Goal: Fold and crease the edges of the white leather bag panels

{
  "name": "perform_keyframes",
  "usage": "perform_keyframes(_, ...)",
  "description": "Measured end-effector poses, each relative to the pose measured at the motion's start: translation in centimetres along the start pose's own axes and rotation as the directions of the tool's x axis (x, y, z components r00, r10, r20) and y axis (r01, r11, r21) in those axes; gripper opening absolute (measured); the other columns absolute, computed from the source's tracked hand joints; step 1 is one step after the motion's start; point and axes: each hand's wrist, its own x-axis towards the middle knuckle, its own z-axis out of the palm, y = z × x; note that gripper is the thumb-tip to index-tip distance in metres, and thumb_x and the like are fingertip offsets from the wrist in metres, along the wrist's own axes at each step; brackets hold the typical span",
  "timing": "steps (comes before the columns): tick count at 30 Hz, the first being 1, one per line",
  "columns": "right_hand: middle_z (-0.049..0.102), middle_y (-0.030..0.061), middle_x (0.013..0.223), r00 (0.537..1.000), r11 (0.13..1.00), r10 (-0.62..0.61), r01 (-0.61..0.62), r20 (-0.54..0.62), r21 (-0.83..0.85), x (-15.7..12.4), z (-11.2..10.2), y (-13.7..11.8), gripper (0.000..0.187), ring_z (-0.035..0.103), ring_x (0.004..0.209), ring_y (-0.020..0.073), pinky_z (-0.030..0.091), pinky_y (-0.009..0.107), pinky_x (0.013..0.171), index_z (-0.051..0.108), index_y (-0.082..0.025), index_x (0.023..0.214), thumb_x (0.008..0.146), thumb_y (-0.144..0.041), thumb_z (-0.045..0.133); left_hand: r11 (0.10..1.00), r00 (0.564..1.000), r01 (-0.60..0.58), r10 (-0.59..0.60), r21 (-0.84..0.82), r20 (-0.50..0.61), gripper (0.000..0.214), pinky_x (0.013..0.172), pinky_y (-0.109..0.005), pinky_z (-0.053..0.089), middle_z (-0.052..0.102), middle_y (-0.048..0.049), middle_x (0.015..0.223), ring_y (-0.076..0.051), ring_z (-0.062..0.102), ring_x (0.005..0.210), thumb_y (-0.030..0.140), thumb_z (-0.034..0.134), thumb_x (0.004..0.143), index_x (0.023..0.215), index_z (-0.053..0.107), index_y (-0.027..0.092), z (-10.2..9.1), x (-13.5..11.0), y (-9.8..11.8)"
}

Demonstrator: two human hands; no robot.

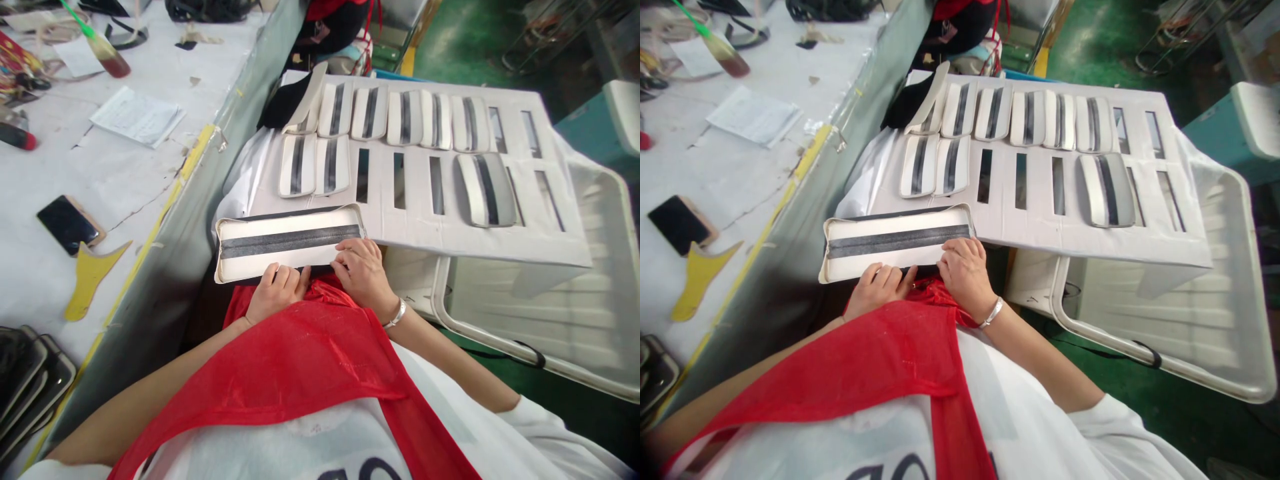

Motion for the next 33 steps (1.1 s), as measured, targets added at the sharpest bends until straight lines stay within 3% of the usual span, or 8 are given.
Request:
perform_keyframes(4, 0.061, 0.0063, 0.113, 0.992, 0.994, -0.099, 0.102, 0.078, -0.039, -0.7, -1.2, 0.3, 0.016, 0.047, 0.108, 0.0202, 0.023, 0.035, 0.103, 0.064, -0.018, 0.089, 0.088, -0.030, 0.054, 0.999, 1.000, 0.009, -0.008, 0.048, -0.030, 0.034, 0.082, -0.037, 0.045, 0.065, -0.0070, 0.080, -0.018, 0.060, 0.075, 0.010, 0.041, 0.091, 0.123, 0.051, 0.013, 0.3, -0.3, 0.1)
perform_keyframes(8, 0.061, 0.0063, 0.109, 0.987, 0.984, -0.048, 0.073, 0.150, -0.160, -1.7, -1.8, 0.2, 0.022, 0.047, 0.102, 0.0205, 0.028, 0.033, 0.090, 0.059, -0.020, 0.110, 0.090, -0.025, 0.050, 0.999, 0.999, 0.030, -0.031, -0.016, -0.034, 0.037, 0.087, -0.038, 0.046, 0.068, -0.0110, 0.096, -0.020, 0.063, 0.091, 0.010, 0.042, 0.090, 0.126, 0.048, 0.016, 0.6, -1.1, 0.2)
perform_keyframes(13, 0.061, 0.0055, 0.097, 0.967, 0.973, -0.050, 0.103, 0.248, -0.205, -1.0, -2.4, 0.1, 0.012, 0.048, 0.093, 0.0205, 0.028, 0.033, 0.083, 0.060, -0.019, 0.092, 0.090, -0.027, 0.052, 1.000, 1.000, 0.012, -0.012, 0.012, -0.021, 0.034, 0.087, -0.039, 0.048, 0.068, -0.0134, 0.103, -0.022, 0.064, 0.094, 0.011, 0.042, 0.090, 0.122, 0.051, 0.017, 0.6, -1.4, 0.2)
perform_keyframes(19, 0.062, 0.0072, 0.097, 0.932, 0.958, -0.026, 0.126, 0.360, -0.256, 0.7, -3.2, -0.1, 0.009, 0.052, 0.093, 0.0213, 0.031, 0.032, 0.078, 0.060, -0.017, 0.092, 0.087, -0.022, 0.055, 0.999, 1.000, 0.019, -0.019, -0.030, -0.019, 0.034, 0.089, -0.040, 0.047, 0.067, -0.0146, 0.107, -0.022, 0.063, 0.097, 0.010, 0.042, 0.090, 0.122, 0.052, 0.016, 1.0, -1.7, 0.2)
perform_keyframes(24, 0.065, 0.0078, 0.095, 0.876, 0.937, -0.067, 0.219, 0.477, -0.271, 2.4, -3.2, 0.1, 0.013, 0.058, 0.091, 0.0219, 0.035, 0.031, 0.074, 0.061, -0.016, 0.092, 0.086, -0.026, 0.057, 1.000, 0.999, 0.004, -0.005, -0.015, -0.046, 0.032, 0.088, -0.040, 0.047, 0.068, -0.0152, 0.102, -0.023, 0.063, 0.094, 0.009, 0.043, 0.089, 0.118, 0.055, 0.013, 1.0, -1.5, 0.1)
perform_keyframes(28, 0.068, 0.0082, 0.092, 0.838, 0.929, -0.076, 0.257, 0.541, -0.267, 3.5, -3.2, 0.0, 0.018, 0.062, 0.087, 0.0228, 0.037, 0.030, 0.069, 0.063, -0.016, 0.090, 0.087, -0.032, 0.055, 0.993, 1.000, 0.019, -0.021, -0.117, -0.016, 0.041, 0.087, -0.042, 0.048, 0.067, -0.0131, 0.097, -0.021, 0.064, 0.090, 0.008, 0.041, 0.090, 0.128, 0.051, 0.020, 0.5, -1.1, -0.2)
perform_keyframes(33, 0.068, 0.0102, 0.093, 0.852, 0.929, -0.038, 0.222, 0.522, -0.296, 3.8, -2.7, -0.5, 0.024, 0.063, 0.088, 0.0237, 0.039, 0.031, 0.070, 0.065, -0.015, 0.089, 0.091, -0.028, 0.046, 0.984, 0.999, -0.016, 0.022, -0.178, 0.032, 0.051, 0.087, -0.044, 0.047, 0.067, -0.0109, 0.096, -0.020, 0.063, 0.085, 0.010, 0.041, 0.092, 0.139, 0.038, 0.027, 0.6, -0.9, -0.3)
